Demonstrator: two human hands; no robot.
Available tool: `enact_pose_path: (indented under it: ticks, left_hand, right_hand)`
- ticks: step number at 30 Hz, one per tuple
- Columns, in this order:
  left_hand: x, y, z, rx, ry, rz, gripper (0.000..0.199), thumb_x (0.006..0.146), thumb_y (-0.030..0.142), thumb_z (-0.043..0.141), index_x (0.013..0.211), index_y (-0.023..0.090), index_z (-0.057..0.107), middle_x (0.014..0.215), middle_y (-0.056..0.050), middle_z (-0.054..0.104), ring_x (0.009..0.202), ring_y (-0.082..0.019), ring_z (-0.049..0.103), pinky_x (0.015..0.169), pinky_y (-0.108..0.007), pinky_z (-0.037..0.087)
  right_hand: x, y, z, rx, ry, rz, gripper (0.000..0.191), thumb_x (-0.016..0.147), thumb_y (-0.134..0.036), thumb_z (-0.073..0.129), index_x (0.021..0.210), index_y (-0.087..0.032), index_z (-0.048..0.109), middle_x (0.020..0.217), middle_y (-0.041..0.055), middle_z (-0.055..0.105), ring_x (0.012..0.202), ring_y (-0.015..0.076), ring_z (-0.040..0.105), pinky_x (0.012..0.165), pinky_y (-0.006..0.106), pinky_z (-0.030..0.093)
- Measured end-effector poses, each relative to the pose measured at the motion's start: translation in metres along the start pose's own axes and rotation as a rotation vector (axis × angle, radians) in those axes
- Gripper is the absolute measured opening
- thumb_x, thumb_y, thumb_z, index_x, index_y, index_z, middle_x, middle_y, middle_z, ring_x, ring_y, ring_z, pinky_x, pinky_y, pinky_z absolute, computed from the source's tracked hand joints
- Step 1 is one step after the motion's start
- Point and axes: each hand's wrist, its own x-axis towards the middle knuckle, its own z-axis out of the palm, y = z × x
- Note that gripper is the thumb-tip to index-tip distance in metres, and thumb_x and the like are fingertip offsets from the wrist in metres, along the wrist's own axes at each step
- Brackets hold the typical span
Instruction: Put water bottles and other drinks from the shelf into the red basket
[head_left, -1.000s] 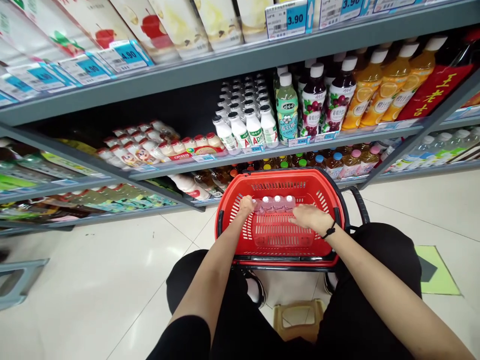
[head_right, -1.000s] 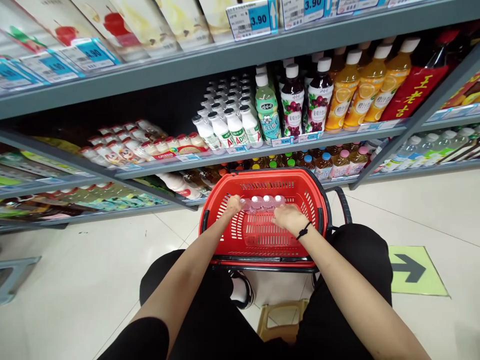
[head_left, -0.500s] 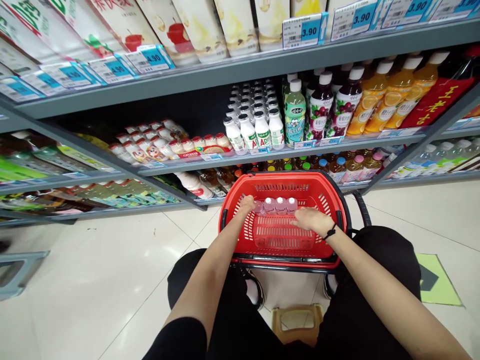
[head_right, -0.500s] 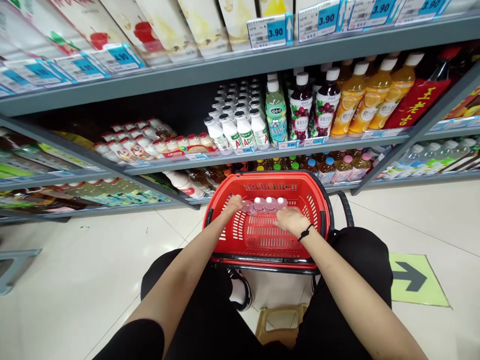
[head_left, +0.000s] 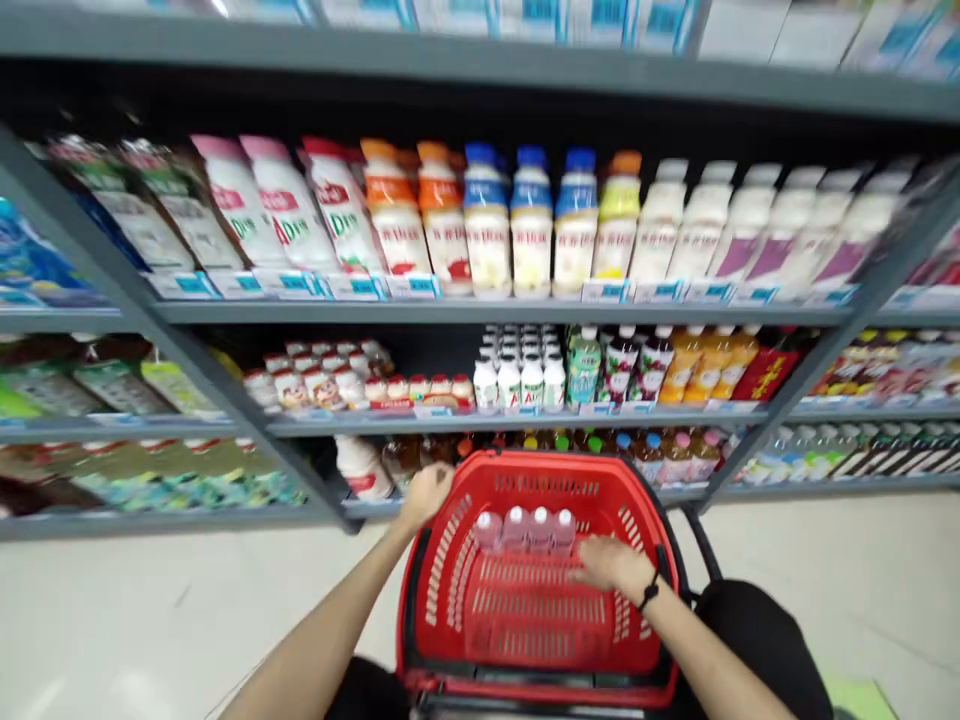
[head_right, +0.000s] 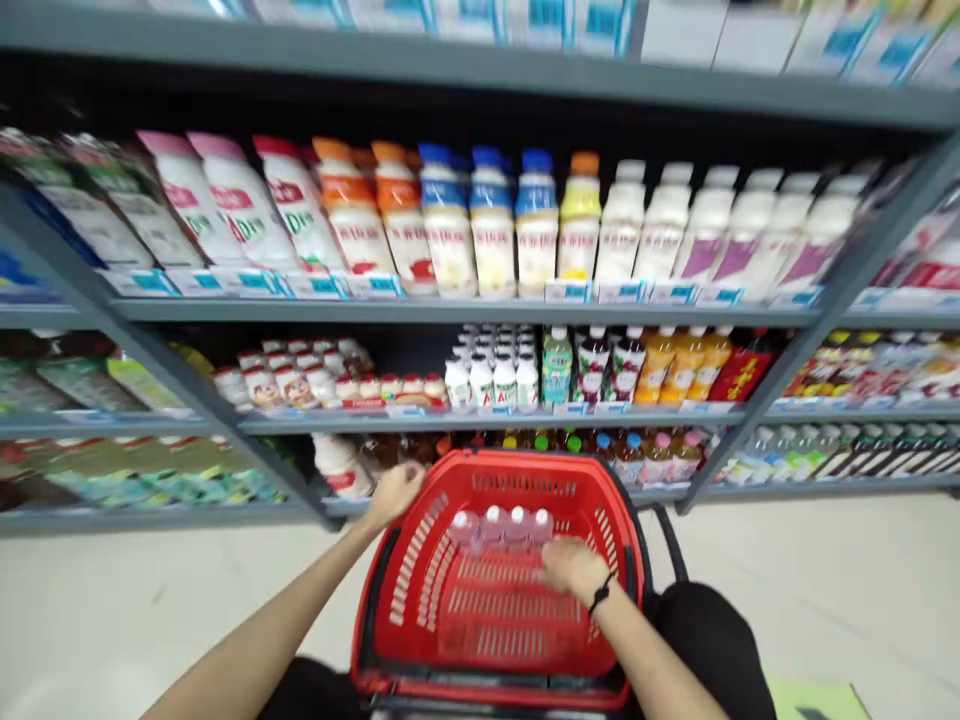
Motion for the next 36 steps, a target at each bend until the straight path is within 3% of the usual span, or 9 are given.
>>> enact_pose_path:
  ticks: [3,6,10,13,16,21,25,30,36]
  left_hand:
    - [-0.008,-0.028,0.009,-0.015,0.008,-0.085,0.036,0.095,0.031,0.040,0.094,0.015,0.072,0.101,-0.016,0.079,0.100,-0.031,0.075,0.082,-0.035,0.054]
    - [-0.010,-0.046,0.016,-0.021,-0.037,-0.098,0.039,0.099,0.033,0.035,0.089,0.017,0.069,0.100,-0.016,0.080,0.101,-0.029,0.076,0.086,-0.034,0.054]
    - [-0.010,-0.057,0.025,0.028,-0.088,-0.094,0.047,0.103,0.038,0.027,0.095,0.016,0.068,0.112,-0.021,0.077,0.113,-0.031,0.073,0.093,-0.037,0.054]
    - [-0.009,-0.055,0.033,0.062,-0.104,-0.104,0.051,0.103,0.037,0.024,0.102,0.011,0.067,0.116,-0.026,0.075,0.118,-0.034,0.071,0.099,-0.042,0.052]
    - [-0.007,-0.050,0.039,0.047,-0.081,-0.091,0.048,0.103,0.039,0.026,0.120,0.008,0.059,0.121,-0.026,0.073,0.119,-0.033,0.070,0.099,-0.042,0.052]
    - [-0.001,-0.049,0.048,-0.002,-0.129,-0.037,0.049,0.103,0.036,0.026,0.132,0.002,0.047,0.126,-0.027,0.070,0.123,-0.031,0.068,0.101,-0.039,0.049]
    - [0.006,-0.051,0.057,-0.013,-0.140,-0.027,0.053,0.104,0.036,0.025,0.138,-0.001,0.039,0.127,-0.029,0.069,0.123,-0.034,0.067,0.102,-0.043,0.049]
    - [0.002,-0.050,0.056,-0.038,-0.157,-0.029,0.049,0.104,0.034,0.028,0.136,0.000,0.042,0.130,-0.028,0.068,0.123,-0.033,0.067,0.104,-0.042,0.047]
    - [-0.004,-0.051,0.049,-0.045,-0.175,-0.022,0.061,0.103,0.029,0.026,0.149,-0.013,0.027,0.139,-0.033,0.061,0.131,-0.033,0.062,0.110,-0.042,0.042]
  right_hand:
    - [-0.006,-0.005,-0.011,-0.004,0.107,-0.048,0.027,0.096,-0.035,0.058,0.106,-0.019,0.077,0.111,0.0159,0.078,0.104,0.0306,0.076,0.086,0.035,0.058]
    - [-0.016,-0.008,-0.034,0.023,0.247,-0.109,0.024,0.096,-0.021,0.051,0.098,-0.021,0.075,0.099,0.0072,0.080,0.096,0.0227,0.076,0.083,0.027,0.052]
    - [-0.035,0.001,-0.097,0.096,0.482,-0.168,0.027,0.095,-0.013,0.047,0.080,-0.016,0.069,0.082,0.0039,0.075,0.075,0.0151,0.067,0.070,0.022,0.044]
    - [-0.053,0.012,-0.171,0.113,0.672,-0.163,0.032,0.101,-0.018,0.038,0.087,-0.015,0.067,0.088,0.0054,0.073,0.080,0.0153,0.064,0.074,0.023,0.045]
    - [-0.077,0.009,-0.259,0.108,0.886,-0.147,0.036,0.105,-0.025,0.029,0.114,-0.012,0.061,0.100,0.0102,0.071,0.084,0.0174,0.063,0.076,0.026,0.047]
    - [-0.119,-0.036,-0.403,-0.121,1.401,-0.288,0.029,0.095,-0.022,0.046,0.120,-0.012,0.057,0.086,0.0066,0.068,0.077,0.0200,0.062,0.077,0.031,0.048]
    - [-0.141,-0.064,-0.499,-0.096,1.680,-0.356,0.036,0.091,-0.021,0.055,0.125,-0.012,0.054,0.089,0.0084,0.068,0.082,0.0241,0.064,0.088,0.041,0.051]
    - [-0.139,-0.066,-0.579,0.154,1.752,-0.260,0.056,0.094,-0.027,0.057,0.141,-0.002,0.040,0.104,0.0179,0.068,0.107,0.0331,0.066,0.106,0.054,0.044]
    - [-0.101,-0.074,-0.622,0.421,1.615,-0.135,0.074,0.094,-0.033,0.062,0.151,-0.003,0.028,0.127,0.0252,0.062,0.125,0.0379,0.060,0.112,0.057,0.040]
